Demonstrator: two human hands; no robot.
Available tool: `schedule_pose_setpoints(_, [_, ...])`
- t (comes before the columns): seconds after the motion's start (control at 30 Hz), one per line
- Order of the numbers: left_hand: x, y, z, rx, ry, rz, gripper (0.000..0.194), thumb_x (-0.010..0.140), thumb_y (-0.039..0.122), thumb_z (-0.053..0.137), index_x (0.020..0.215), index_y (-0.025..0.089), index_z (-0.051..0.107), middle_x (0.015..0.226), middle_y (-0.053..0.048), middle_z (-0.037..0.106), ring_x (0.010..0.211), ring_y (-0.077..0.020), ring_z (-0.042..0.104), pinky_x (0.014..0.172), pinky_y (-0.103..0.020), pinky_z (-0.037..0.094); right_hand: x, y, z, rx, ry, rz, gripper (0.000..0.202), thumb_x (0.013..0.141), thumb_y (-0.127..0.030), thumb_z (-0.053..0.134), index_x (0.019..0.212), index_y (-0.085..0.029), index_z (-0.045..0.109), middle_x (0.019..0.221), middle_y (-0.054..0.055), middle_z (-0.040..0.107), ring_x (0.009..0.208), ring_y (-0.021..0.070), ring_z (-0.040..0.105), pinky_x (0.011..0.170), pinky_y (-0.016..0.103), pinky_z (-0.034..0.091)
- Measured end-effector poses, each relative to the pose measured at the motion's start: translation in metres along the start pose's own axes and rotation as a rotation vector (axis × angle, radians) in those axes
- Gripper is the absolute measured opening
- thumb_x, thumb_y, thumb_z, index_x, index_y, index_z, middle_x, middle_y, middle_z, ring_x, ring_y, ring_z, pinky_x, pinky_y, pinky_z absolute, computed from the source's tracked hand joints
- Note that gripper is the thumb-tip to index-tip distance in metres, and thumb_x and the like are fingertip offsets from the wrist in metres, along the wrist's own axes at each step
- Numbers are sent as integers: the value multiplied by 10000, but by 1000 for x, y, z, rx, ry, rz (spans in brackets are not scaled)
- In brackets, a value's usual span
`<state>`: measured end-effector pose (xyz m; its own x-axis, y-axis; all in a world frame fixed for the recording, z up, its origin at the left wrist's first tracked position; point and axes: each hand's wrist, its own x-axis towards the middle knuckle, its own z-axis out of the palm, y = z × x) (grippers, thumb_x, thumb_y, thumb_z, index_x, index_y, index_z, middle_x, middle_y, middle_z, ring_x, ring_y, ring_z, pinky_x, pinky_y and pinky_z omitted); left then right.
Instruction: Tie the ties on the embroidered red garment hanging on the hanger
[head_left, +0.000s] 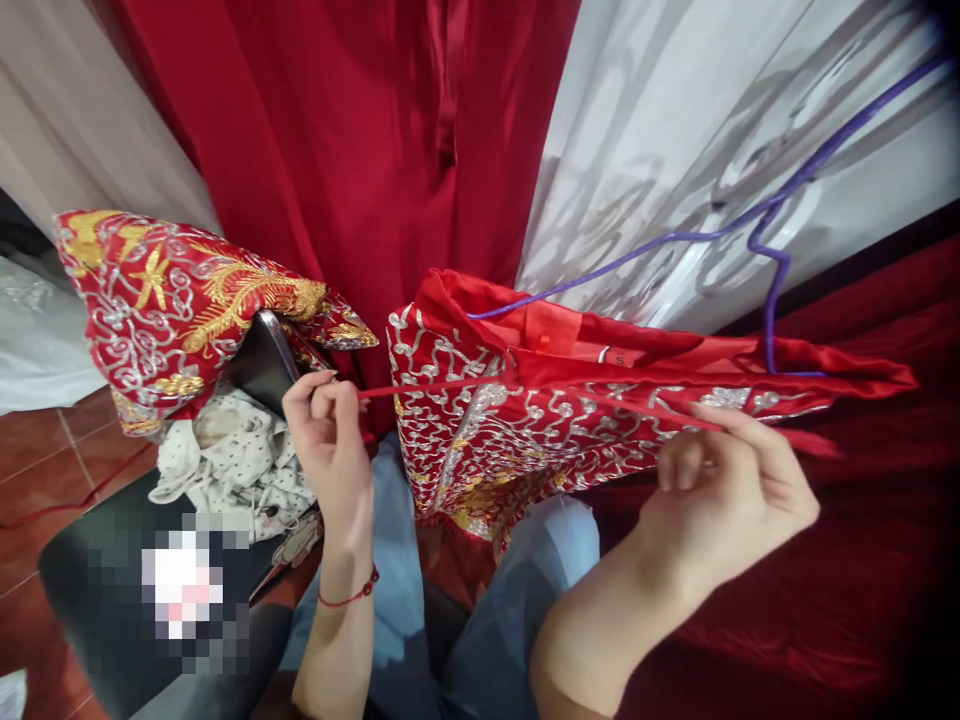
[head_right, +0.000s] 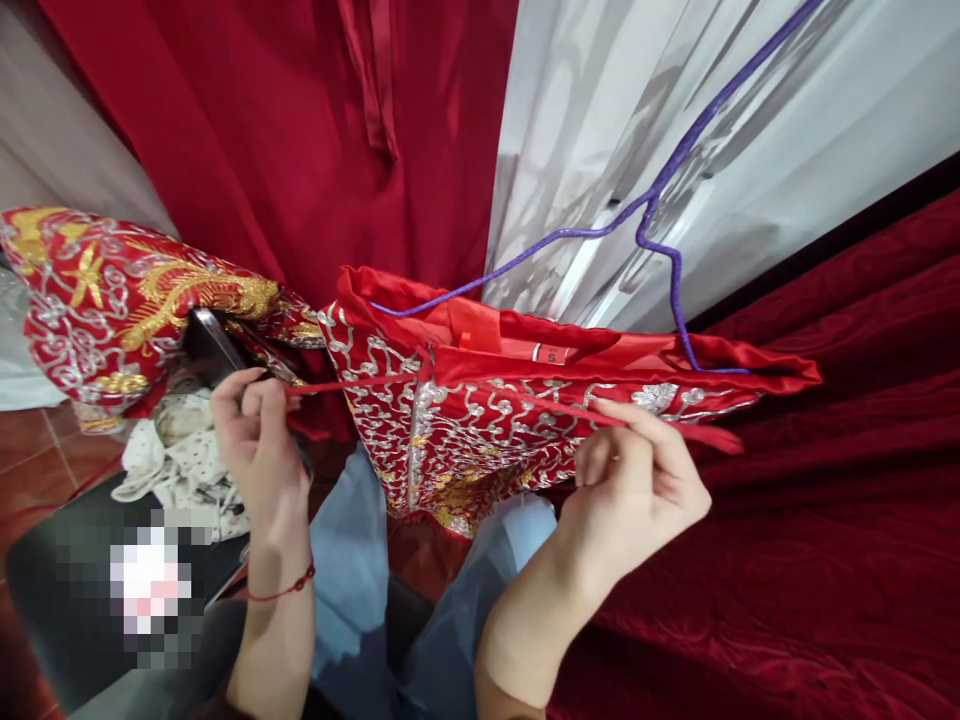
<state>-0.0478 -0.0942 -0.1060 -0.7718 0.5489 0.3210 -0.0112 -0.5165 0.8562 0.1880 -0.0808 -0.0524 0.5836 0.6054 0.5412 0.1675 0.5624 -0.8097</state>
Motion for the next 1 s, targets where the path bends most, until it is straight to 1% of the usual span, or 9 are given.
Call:
schedule_pose_setpoints(0.1, [-4,3,9,252,-155,121,219,893,374,673,1025,203,637,1004,-28,643,934,-134,601,875,-246,460,-7,-2,-2,-176,-286,75,210,824,-169,587,963,-219,736,540,-55,478,457,91,390,442,233,271])
schedule_pose_setpoints(0.2, [-16,11,22,280,-339,237,186,912,321,638,1057,206,646,1090,-54,654,1037,-177,609,974,-313,455,-16,-1,6,-292,-542,66,237,853,-196,560,1055,-213,683,633,-40,565,517,103,481,478,229,356])
schedule_pose_setpoints(0.3, [-21,22,38,281,-565,290,268,910,296,644,1164,215,622,1176,-65,665,1130,-206,606,1046,-369,429,-26,2,23,-347,-605,-50,168,885,-236,589,1044,-209,638,771,-9,631,619,113,561,567,243,436])
schedule_pose_setpoints(0.37, [-18,26,47,309,-665,298,263,917,310,642,1166,226,625,1161,-55,687,1102,-204,627,1026,-374,440,-31,4,36,-349,-610,-115,96,904,-263,598,982,-211,619,825,8,644,687,125,588,627,255,462])
schedule_pose_setpoints(0.53, [-10,26,56,379,-693,384,101,946,295,610,1021,239,648,1008,-13,718,951,-166,657,931,-344,469,-26,3,54,-352,-585,-204,160,926,-259,571,783,-195,603,724,-1,617,656,126,539,647,263,428])
schedule_pose_setpoints(0.67, [-5,29,63,354,-722,416,78,956,262,586,1006,227,634,981,-14,704,926,-156,647,896,-326,483,-1,-4,61,-270,-877,-87,245,900,-248,569,663,-184,564,601,-26,539,553,100,454,570,251,370])
schedule_pose_setpoints(0.73, [0,33,70,318,-733,449,78,958,249,576,1006,220,631,971,-18,698,920,-153,640,880,-316,489,10,-6,65,-166,-955,-14,244,894,-251,566,659,-185,556,596,-34,513,540,90,426,543,241,350])
schedule_pose_setpoints(0.9, [13,38,87,328,-749,550,41,944,206,575,951,204,614,912,-18,680,872,-146,613,837,-300,482,15,-2,71,109,-895,174,343,958,-321,497,644,-191,541,571,-41,477,501,81,390,495,234,324])
schedule_pose_setpoints(1.0, [16,36,88,325,-752,560,30,927,180,574,925,202,593,879,-11,657,841,-141,591,815,-294,473,12,2,73,117,-826,194,337,945,-389,562,676,-187,570,567,-45,441,507,80,363,482,233,290])
